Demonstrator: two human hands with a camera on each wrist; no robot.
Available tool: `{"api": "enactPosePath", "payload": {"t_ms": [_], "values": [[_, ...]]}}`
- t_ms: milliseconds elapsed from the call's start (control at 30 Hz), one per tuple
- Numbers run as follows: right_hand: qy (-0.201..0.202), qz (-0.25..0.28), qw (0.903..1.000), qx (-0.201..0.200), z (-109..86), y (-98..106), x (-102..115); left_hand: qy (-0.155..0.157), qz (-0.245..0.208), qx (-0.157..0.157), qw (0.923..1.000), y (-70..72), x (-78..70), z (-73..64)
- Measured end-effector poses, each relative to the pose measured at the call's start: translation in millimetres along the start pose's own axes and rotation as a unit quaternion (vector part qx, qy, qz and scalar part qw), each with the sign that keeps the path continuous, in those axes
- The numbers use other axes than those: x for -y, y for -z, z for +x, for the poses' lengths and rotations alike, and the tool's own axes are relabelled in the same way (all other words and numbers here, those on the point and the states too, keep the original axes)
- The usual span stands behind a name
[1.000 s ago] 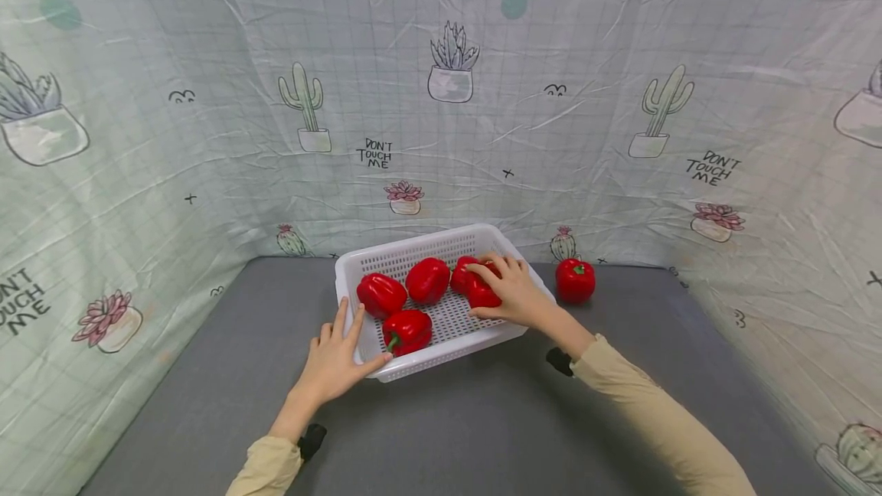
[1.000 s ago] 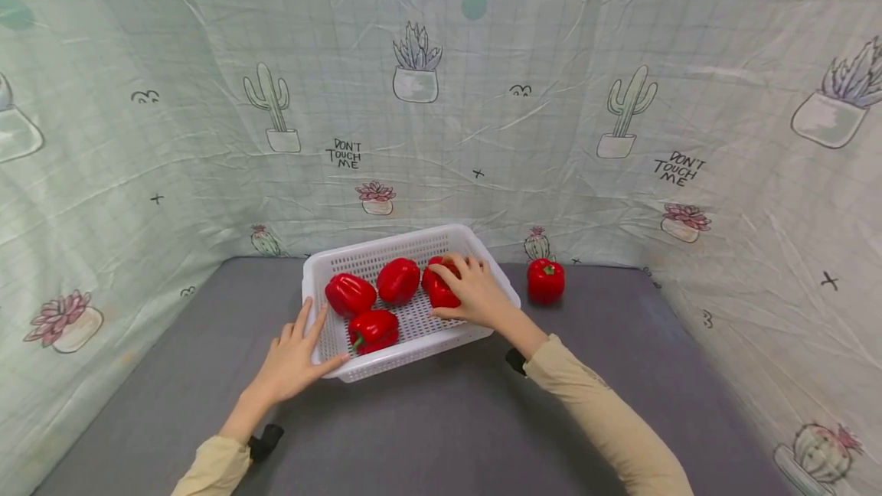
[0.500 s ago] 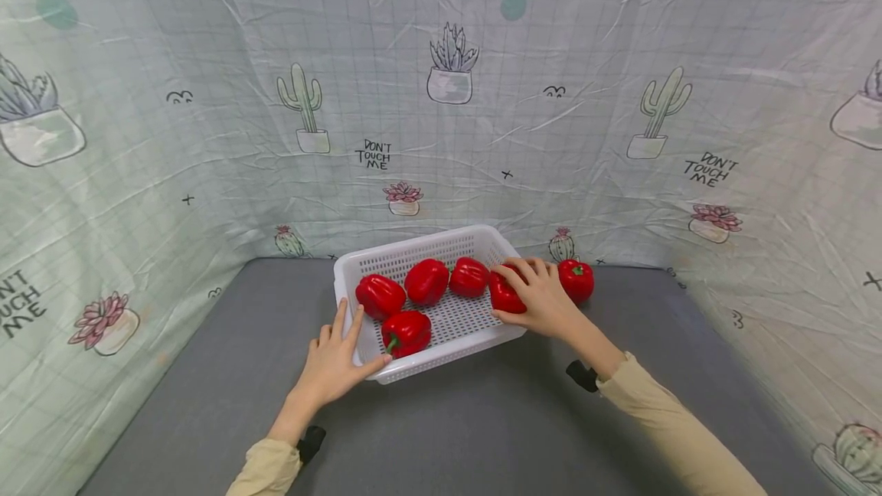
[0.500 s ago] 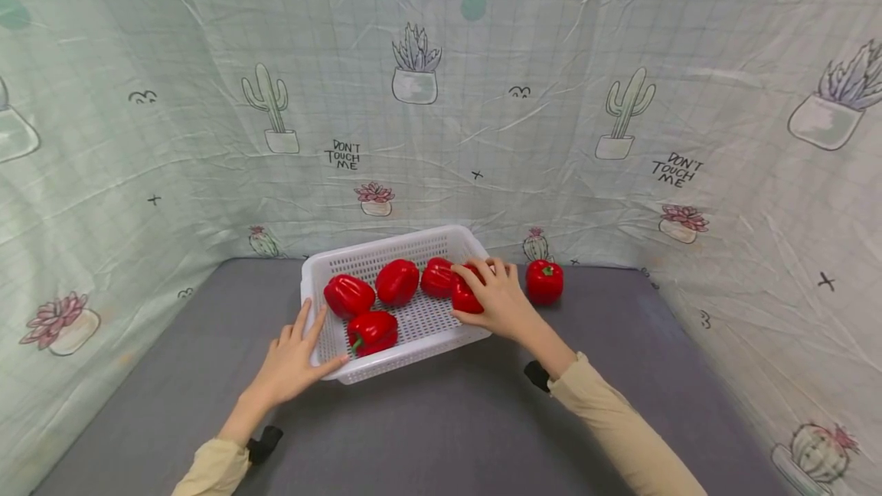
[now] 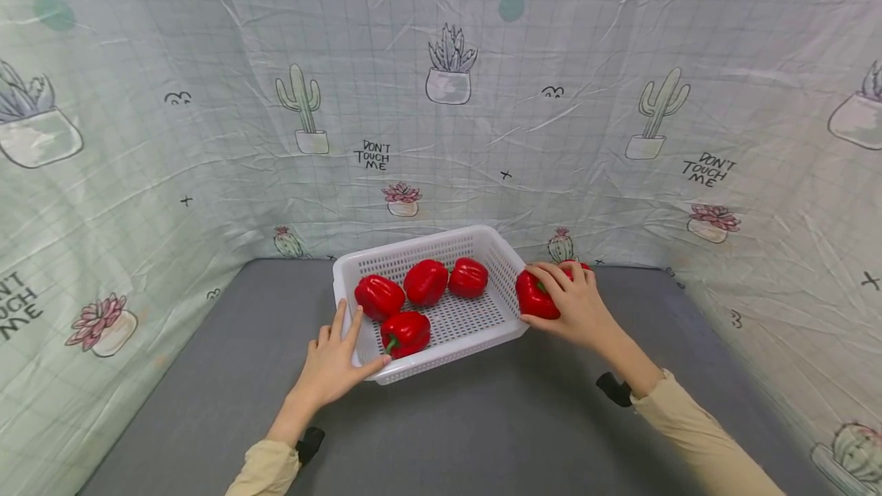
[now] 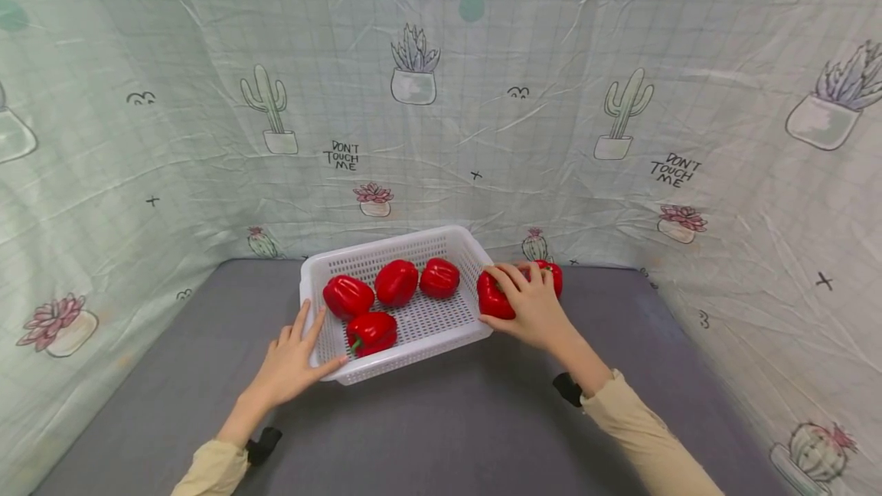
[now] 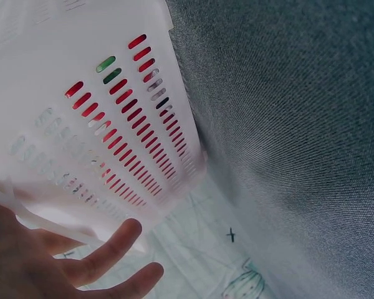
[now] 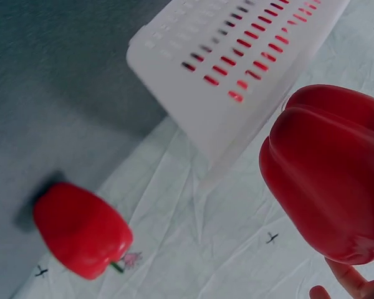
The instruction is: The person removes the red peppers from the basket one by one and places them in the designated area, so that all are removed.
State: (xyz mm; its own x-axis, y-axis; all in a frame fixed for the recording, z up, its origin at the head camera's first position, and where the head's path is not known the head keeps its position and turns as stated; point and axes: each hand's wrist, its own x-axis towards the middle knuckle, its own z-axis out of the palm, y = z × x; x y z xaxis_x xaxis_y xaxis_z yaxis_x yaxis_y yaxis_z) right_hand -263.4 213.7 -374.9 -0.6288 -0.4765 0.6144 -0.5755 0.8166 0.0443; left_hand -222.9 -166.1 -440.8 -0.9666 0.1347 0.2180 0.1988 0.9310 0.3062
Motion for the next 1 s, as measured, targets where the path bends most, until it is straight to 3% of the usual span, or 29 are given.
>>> {"api": "enactPosePath", "payload": {"t_ms": [433, 1000], "values": [[-0.036, -0.008, 0.9993, -0.005, -16.7, 10.0, -26.0, -0.002, 0.006, -0.003, 1.0, 1.4, -0.7, -0.3], [-0.102, -0.024, 0.9945, -0.007, -46.3, -6.9, -74.8, -0.004, 0.017, -0.009, 0.9998, 1.4, -0.5, -0.3]]}}
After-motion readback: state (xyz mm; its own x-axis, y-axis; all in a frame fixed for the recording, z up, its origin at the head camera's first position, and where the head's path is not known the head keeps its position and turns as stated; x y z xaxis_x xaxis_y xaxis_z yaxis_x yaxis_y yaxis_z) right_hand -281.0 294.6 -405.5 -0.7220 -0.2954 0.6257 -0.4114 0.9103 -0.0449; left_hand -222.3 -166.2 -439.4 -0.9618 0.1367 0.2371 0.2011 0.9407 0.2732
